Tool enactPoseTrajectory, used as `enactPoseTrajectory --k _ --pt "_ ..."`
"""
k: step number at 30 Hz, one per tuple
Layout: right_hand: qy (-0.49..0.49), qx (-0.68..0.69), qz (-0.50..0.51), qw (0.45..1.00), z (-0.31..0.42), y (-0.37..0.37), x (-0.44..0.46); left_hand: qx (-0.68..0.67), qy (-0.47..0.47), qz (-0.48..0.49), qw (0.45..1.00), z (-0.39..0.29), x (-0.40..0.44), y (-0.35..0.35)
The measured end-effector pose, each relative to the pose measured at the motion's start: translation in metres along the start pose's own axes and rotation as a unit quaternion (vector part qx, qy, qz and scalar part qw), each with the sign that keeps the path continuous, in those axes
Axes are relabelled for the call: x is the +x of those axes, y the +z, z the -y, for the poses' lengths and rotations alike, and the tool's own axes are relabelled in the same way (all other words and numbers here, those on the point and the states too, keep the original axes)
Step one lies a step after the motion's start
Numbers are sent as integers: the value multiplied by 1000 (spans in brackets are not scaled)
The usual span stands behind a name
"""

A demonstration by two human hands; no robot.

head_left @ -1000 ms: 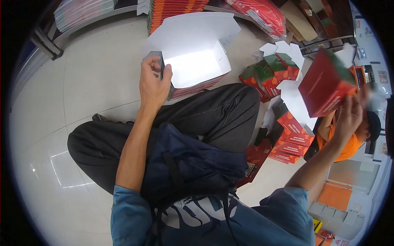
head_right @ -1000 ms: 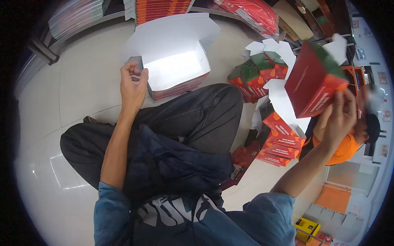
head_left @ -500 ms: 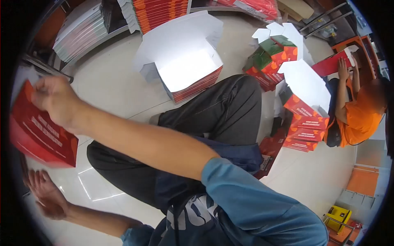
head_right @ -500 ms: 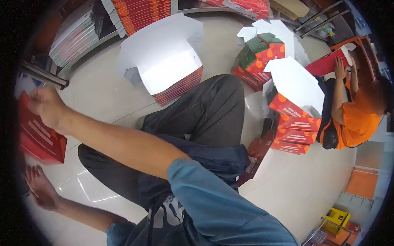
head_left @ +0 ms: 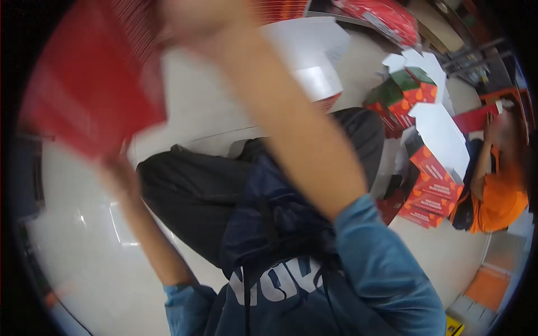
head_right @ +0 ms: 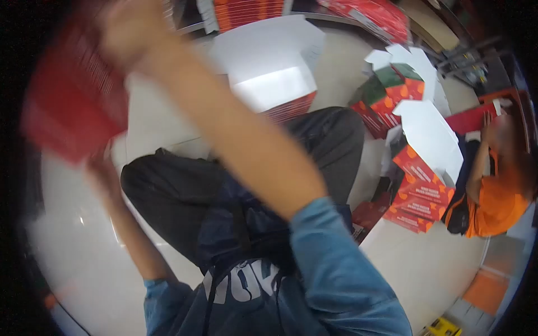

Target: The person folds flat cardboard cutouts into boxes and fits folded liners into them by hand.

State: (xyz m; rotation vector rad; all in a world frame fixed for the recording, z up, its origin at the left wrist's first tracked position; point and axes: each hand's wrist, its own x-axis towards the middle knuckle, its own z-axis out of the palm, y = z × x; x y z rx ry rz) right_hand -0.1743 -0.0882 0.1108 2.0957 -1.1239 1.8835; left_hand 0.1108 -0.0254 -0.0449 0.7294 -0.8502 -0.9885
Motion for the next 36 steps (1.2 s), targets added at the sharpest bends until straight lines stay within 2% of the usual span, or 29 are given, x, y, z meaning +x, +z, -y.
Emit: enactPoseTrajectory --k 1,2,3,4,5,7,9,10,11,12,13,14,15,17,18,21,24,27,29,32,36 --pt "14 -7 -25 1000 -18 -31 9 89 -69 -11 994 27 -8 24" --pt "68 92 -39 993 -22 -63 18 144 -68 37 987 47 -20 58" --pt "121 188 -58 973 -24 -93 27 180 -136 66 972 57 -26 88" --pt "138 219 -61 964 -27 -117 33 251 -139 166 943 83 -30 99" --pt "143 221 -63 963 -28 -144 36 320 -58 258 910 96 -43 120" --pt "134 193 -54 971 -23 -193 29 335 27 425 840 106 -58 153" --pt "112 127 -41 985 -13 -229 -1 383 151 472 779 126 -76 166" --pt "99 77 -16 992 -10 -244 -24 384 133 475 781 130 -78 166" --pt "71 -33 34 996 -19 -258 -56 382 116 479 782 134 -81 166" --pt "11 -152 127 980 -13 -249 -87 378 98 486 782 137 -85 167" --pt "-95 -56 195 975 -21 -218 -103 373 87 473 794 136 -86 167" --pt "-65 -113 313 941 -21 -205 -115 364 74 463 805 133 -87 166" --pt "-68 -185 372 907 -28 -193 -131 352 60 457 814 132 -89 165" --pt "-115 -195 379 897 -48 -173 -158 358 31 446 820 133 -91 162" --pt "-99 -199 390 893 -56 -169 -167 361 17 436 824 134 -91 161" --pt "-66 -203 413 885 -67 -161 -174 341 59 421 838 139 -90 159" --pt "-40 -218 432 874 -62 -162 -174 404 160 429 792 137 -86 162" --pt "-21 -247 451 857 -54 -164 -173 443 188 423 768 134 -88 165" --pt "-14 -265 458 848 -48 -162 -174 440 200 415 771 134 -88 167" --pt "12 -223 465 857 -47 -160 -168 448 212 409 766 133 -88 166" --pt "-18 -186 471 862 -60 -156 -172 462 205 413 758 133 -88 166"
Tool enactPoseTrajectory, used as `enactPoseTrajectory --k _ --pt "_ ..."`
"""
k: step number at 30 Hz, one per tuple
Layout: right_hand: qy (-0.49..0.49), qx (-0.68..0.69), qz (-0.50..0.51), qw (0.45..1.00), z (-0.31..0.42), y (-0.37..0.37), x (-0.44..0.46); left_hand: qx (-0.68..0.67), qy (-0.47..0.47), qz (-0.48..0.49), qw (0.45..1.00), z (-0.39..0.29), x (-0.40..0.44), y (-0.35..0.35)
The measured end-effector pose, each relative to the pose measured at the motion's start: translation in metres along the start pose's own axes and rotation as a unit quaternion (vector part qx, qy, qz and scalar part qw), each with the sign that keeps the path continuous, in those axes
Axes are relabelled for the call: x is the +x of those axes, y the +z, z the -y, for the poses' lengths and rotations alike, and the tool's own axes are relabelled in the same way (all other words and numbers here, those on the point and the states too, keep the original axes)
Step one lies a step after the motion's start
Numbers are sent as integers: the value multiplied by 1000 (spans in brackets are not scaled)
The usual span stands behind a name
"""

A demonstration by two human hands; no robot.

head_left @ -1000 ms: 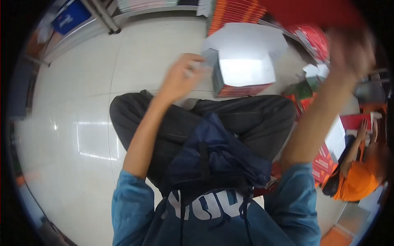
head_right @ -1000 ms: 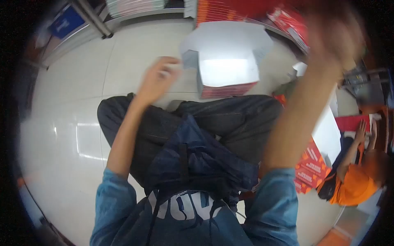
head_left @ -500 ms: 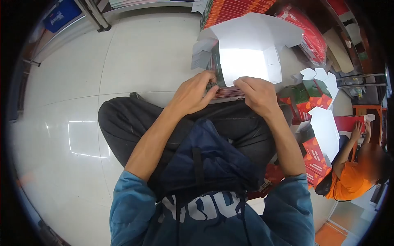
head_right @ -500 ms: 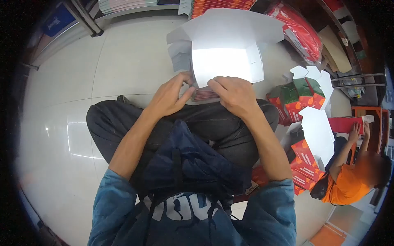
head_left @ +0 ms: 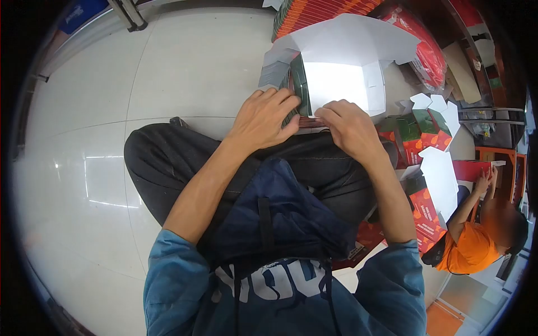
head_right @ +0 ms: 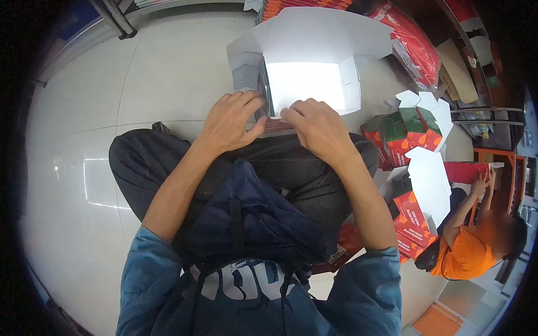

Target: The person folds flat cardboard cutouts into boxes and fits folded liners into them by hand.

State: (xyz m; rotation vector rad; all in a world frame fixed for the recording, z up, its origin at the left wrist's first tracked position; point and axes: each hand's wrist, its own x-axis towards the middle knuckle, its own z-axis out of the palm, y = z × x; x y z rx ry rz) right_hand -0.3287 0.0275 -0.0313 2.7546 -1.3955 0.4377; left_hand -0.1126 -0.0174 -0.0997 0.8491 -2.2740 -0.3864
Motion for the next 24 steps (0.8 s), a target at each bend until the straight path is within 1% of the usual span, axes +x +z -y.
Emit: enactPoseTrajectory --k 2,5,8,11,12,15,16,19,22,24 --pt "23 -17 30 999 1 3 0 10 9 -9 1000 1 -1 2" --pt "51 -2 62 997 6 0 4 29 20 -15 999 3 -2 -1" --pt "46 34 88 994 3 -8 4 20 23 -18 999 2 1 -2" --pt "51 3 35 998 -15 -37 -1 12 20 -22 999 5 3 -2" --pt "84 -31 66 994 -31 -43 -9 13 17 -24 999 5 2 -2" --pt "87 -47 176 979 -65 -45 -25 8 1 -15 1000 5 3 -1" --pt "56 -64 149 985 -65 -42 -31 8 7 -15 1000 5 3 0" --pt "95 -58 169 979 -53 -43 -34 8 14 -20 1000 6 -1 0" --pt "97 -24 135 986 -51 -34 -39 -6 17 -29 999 5 -3 0" --pt "87 -28 144 985 -49 -38 -39 -24 6 -34 999 3 -3 -1"
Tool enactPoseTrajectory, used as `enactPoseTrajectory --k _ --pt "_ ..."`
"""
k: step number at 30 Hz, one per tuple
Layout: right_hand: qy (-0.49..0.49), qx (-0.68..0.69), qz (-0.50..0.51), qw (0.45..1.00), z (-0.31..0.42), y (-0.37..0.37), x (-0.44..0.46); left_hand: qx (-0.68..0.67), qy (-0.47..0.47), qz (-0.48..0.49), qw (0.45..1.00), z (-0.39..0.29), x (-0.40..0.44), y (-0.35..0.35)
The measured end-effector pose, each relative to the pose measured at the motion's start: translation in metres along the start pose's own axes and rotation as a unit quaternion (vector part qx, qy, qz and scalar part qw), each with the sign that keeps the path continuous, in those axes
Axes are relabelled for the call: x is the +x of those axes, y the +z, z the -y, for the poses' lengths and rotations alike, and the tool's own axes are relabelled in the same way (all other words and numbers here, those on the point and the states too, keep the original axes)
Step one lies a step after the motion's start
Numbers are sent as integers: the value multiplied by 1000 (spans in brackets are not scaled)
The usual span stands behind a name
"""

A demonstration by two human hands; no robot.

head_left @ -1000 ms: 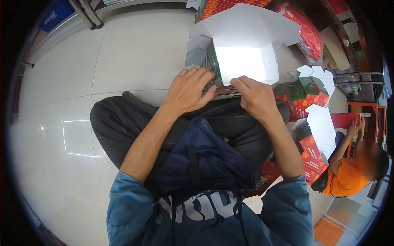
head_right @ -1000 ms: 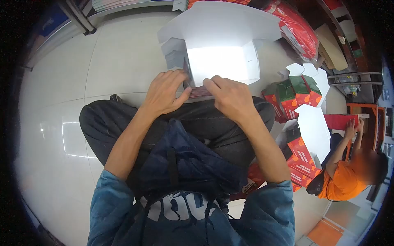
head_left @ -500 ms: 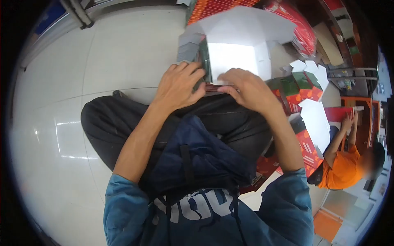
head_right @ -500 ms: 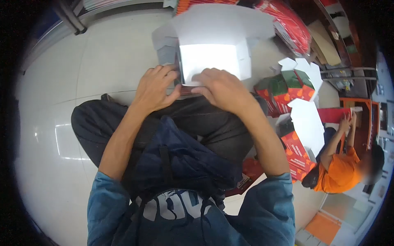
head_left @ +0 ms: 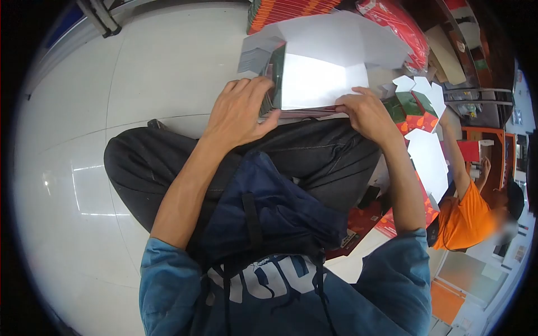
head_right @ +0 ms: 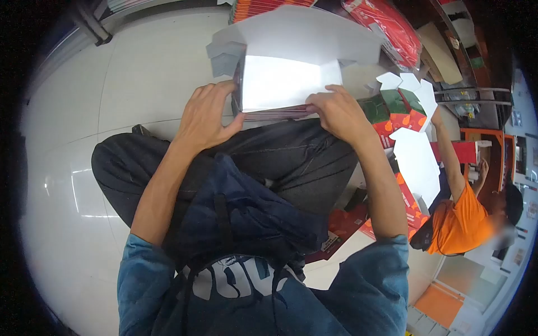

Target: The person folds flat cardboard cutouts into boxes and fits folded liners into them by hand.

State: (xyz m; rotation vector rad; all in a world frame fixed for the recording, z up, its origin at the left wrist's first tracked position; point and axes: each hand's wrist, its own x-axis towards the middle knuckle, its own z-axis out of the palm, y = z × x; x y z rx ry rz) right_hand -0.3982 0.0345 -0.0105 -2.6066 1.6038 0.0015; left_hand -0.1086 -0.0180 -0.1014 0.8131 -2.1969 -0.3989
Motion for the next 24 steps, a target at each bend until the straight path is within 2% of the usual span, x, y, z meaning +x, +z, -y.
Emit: enactPoseTrajectory --k 10,13,14,17,20,23,24 --pt "43 101 119 987 -1 -23 21 -10 -25 4 1000 0 4 -2" --pt "95 208 113 967 22 -47 41 -16 -22 -10 1000 2 5 -1" --pt "136 304 94 938 16 -41 57 -18 -19 -7 1000 3 5 0" --pt "257 324 -37 909 47 -25 117 -21 -6 3 1000 6 3 2" --pt "203 129 0 971 56 -9 149 -13 -2 6 1000 3 0 1" --pt "164 128 -50 977 55 5 151 -1 -9 2 1000 5 -3 4" --pt "182 136 -25 973 58 0 152 3 -9 0 1000 4 -2 6"
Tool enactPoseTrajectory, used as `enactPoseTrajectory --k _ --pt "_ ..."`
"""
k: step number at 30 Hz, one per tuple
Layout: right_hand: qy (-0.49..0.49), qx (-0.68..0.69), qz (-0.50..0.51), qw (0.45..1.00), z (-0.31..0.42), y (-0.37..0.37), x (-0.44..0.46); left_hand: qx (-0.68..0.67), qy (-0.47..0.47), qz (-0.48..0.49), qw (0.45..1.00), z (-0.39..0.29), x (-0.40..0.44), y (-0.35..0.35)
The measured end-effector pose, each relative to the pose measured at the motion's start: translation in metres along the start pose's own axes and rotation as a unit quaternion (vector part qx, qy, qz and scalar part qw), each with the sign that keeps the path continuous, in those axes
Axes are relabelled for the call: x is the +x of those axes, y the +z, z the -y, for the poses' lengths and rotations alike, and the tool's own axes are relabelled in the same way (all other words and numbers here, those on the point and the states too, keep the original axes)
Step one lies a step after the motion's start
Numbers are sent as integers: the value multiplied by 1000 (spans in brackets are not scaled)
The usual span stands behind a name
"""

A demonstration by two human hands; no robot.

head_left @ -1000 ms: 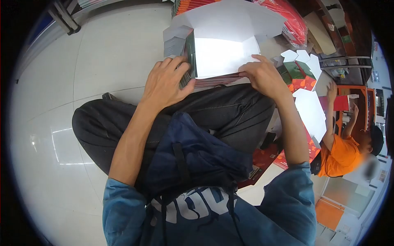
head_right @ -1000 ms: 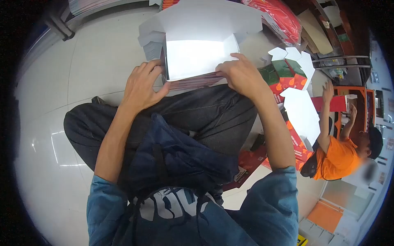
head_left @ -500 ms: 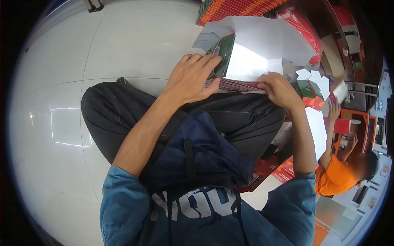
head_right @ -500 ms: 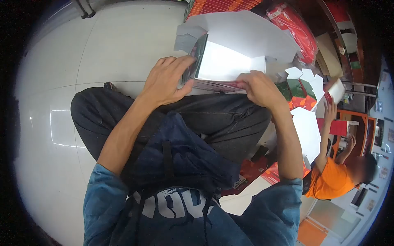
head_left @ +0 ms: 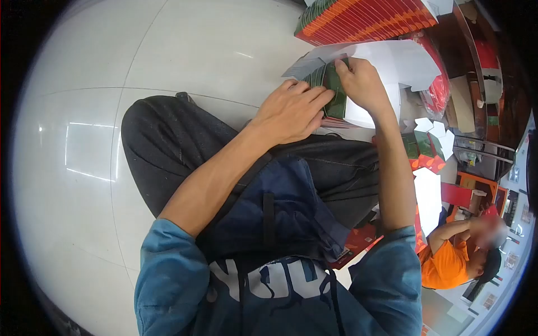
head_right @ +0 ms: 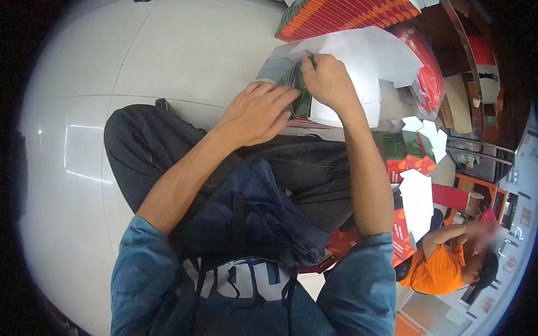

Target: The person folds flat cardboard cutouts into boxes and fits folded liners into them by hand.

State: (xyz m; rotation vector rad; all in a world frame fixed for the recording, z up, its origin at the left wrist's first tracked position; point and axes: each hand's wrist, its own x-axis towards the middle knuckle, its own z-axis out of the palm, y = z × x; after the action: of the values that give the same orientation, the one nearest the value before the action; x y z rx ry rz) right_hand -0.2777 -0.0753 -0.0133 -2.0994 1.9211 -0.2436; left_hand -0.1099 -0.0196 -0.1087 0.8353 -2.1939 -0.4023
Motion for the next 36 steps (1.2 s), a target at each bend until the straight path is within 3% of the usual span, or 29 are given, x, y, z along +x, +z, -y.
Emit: enactPoseTrajectory --k 9,12,13,15,18,21,24,27,30,33,36 --pt "-1 17 11 1000 -12 21 7 7 12 -26 1000 0 1 7" --pt "23 199 63 978 -25 1 -2 -2 10 -30 1000 -2 4 5" --pt "46 202 12 978 -33 -14 -8 -5 5 -29 1000 -1 4 3" --pt "110 3 -129 985 -50 -49 -22 -29 -23 -25 999 1 6 -3" --pt "122 -8 -186 975 -135 -43 -28 -35 -60 -49 996 4 9 -6" --pt "89 13 -76 993 -143 -19 -40 -49 -102 -61 992 2 12 -11" --pt "98 -6 -147 984 -123 4 -49 -46 -132 -68 988 2 14 -14" --pt "216 -45 -74 973 -109 8 -43 -34 -113 -64 991 4 17 -12" --pt "194 -32 -60 979 -103 7 -48 -46 -129 -74 988 2 16 -9" --pt "156 2 -61 986 -123 19 -47 -37 -87 -99 991 17 10 7" --pt "165 1 -27 986 -116 18 -43 -126 -159 -75 976 13 9 9"
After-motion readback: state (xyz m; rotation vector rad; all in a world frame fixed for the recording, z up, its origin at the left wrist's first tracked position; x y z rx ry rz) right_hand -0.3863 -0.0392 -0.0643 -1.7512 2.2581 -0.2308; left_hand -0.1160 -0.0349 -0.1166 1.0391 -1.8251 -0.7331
